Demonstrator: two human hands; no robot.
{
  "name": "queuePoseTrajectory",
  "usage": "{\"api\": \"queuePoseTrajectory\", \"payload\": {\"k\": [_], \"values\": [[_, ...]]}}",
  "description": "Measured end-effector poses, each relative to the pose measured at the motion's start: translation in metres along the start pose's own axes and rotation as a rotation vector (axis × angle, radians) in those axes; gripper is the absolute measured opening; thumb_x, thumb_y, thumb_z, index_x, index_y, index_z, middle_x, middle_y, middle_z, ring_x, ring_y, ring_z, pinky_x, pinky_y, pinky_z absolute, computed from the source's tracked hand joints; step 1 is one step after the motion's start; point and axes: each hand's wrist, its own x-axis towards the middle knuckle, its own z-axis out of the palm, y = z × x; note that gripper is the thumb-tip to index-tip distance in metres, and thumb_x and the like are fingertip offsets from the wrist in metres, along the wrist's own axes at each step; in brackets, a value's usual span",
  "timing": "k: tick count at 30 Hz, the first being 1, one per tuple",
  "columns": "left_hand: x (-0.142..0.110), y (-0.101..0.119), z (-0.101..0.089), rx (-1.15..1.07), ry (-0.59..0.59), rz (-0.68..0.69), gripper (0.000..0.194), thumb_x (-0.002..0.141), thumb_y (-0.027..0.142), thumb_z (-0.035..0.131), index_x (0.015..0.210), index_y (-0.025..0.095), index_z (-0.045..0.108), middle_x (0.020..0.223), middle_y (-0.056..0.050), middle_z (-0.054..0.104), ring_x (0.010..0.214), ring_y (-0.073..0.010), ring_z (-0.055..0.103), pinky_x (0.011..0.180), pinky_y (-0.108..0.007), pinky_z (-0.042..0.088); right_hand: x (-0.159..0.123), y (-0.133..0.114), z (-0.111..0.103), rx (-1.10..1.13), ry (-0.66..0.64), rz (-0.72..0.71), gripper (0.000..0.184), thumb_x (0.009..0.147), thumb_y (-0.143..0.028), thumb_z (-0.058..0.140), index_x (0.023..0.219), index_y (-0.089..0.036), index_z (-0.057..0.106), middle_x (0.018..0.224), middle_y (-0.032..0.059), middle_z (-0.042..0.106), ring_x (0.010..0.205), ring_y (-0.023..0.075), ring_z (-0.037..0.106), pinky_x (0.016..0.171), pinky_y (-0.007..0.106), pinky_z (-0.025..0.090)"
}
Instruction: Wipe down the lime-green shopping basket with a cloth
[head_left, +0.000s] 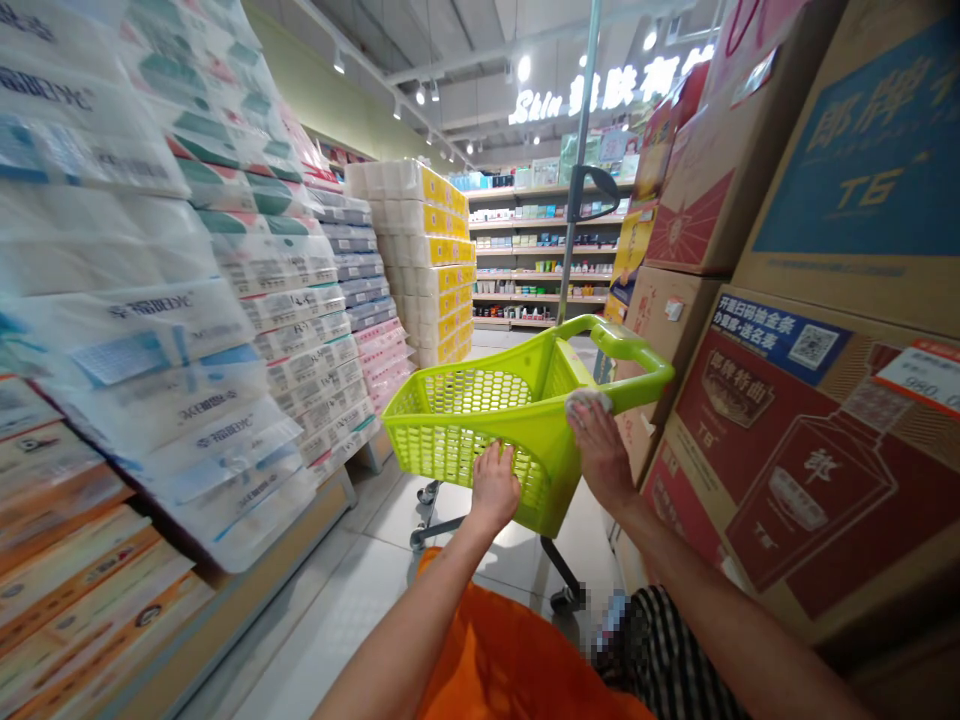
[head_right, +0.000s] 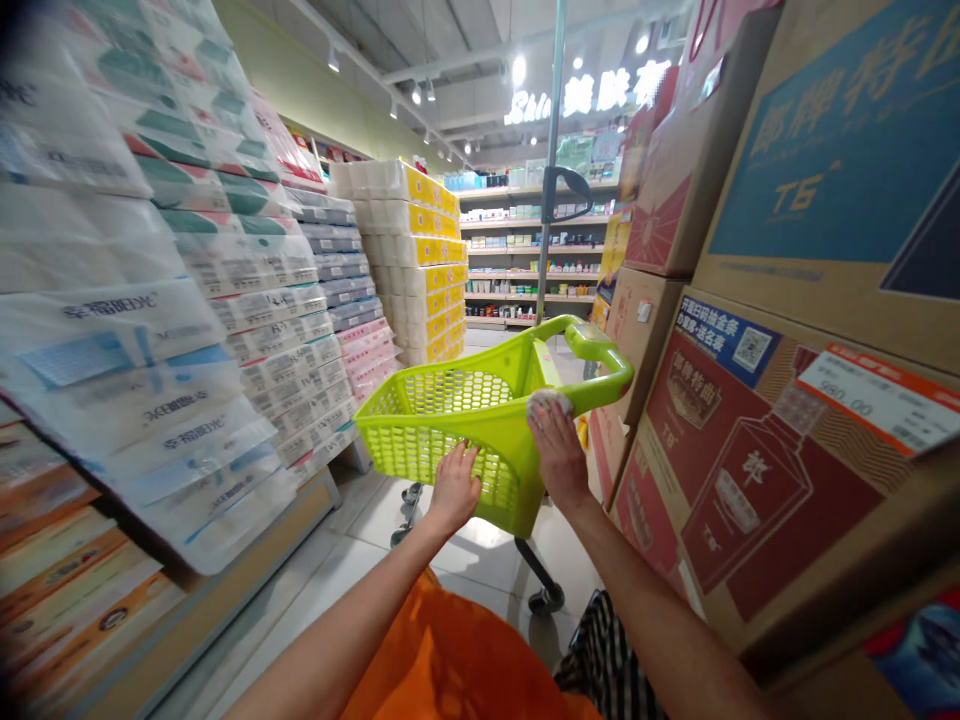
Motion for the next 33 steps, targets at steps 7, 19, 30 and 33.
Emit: {"api": "queuePoseTrajectory", "payload": {"k": [7, 19, 30, 33], "values": [[0.002, 0.005, -0.006, 0.032, 0.075, 0.084, 0.05, 0.074, 0.012, 0.041, 0.124, 0.014, 0.045, 0.138, -0.011, 0.038, 0.128, -0.0234, 0.031, 0.106, -0.042, 0.025, -0.016, 0.015, -0.021, 0.01, 0.007, 0.014, 0.046, 0.085, -0.007, 0.033, 0.129, -0.017, 0.042, 0.13, 0.0086, 0.048, 0.129, 0.0198, 0.031, 0.105, 0.045, 0.033], [0.039, -0.004, -0.026, 0.16, 0.01, -0.019, 0.065, 0.073, 0.015, 0.038, 0.136, 0.014, 0.024, 0.144, -0.008, 0.026, 0.132, -0.0223, 0.021, 0.107, -0.053, 0.014, 0.039, 0.042, -0.023, -0.038, 0.02, 0.06, 0.041, 0.085, -0.007, 0.031, 0.118, -0.019, 0.054, 0.125, 0.0065, 0.052, 0.127, 0.0186, 0.033, 0.106, 0.043, 0.03], [0.048, 0.006, -0.035, 0.138, -0.121, -0.064, 0.071, 0.07, 0.021, 0.044, 0.137, 0.017, 0.021, 0.147, -0.01, 0.017, 0.135, -0.0225, 0.015, 0.105, -0.055, 0.015, 0.067, 0.063, -0.018, -0.045, -0.17, 0.018, 0.039, 0.079, -0.007, 0.034, 0.108, -0.016, 0.059, 0.114, 0.0086, 0.059, 0.114, 0.0195, 0.046, 0.101, 0.042, 0.033], [0.049, 0.005, -0.036, 0.158, -0.129, -0.055, 0.07, 0.071, 0.021, 0.043, 0.137, 0.019, 0.021, 0.147, -0.008, 0.017, 0.134, -0.0224, 0.015, 0.105, -0.055, 0.015, 0.07, 0.088, -0.029, -0.169, -0.017, 0.181, 0.039, 0.078, -0.008, 0.036, 0.112, -0.012, 0.056, 0.113, 0.0138, 0.058, 0.111, 0.023, 0.047, 0.097, 0.045, 0.037]]}}
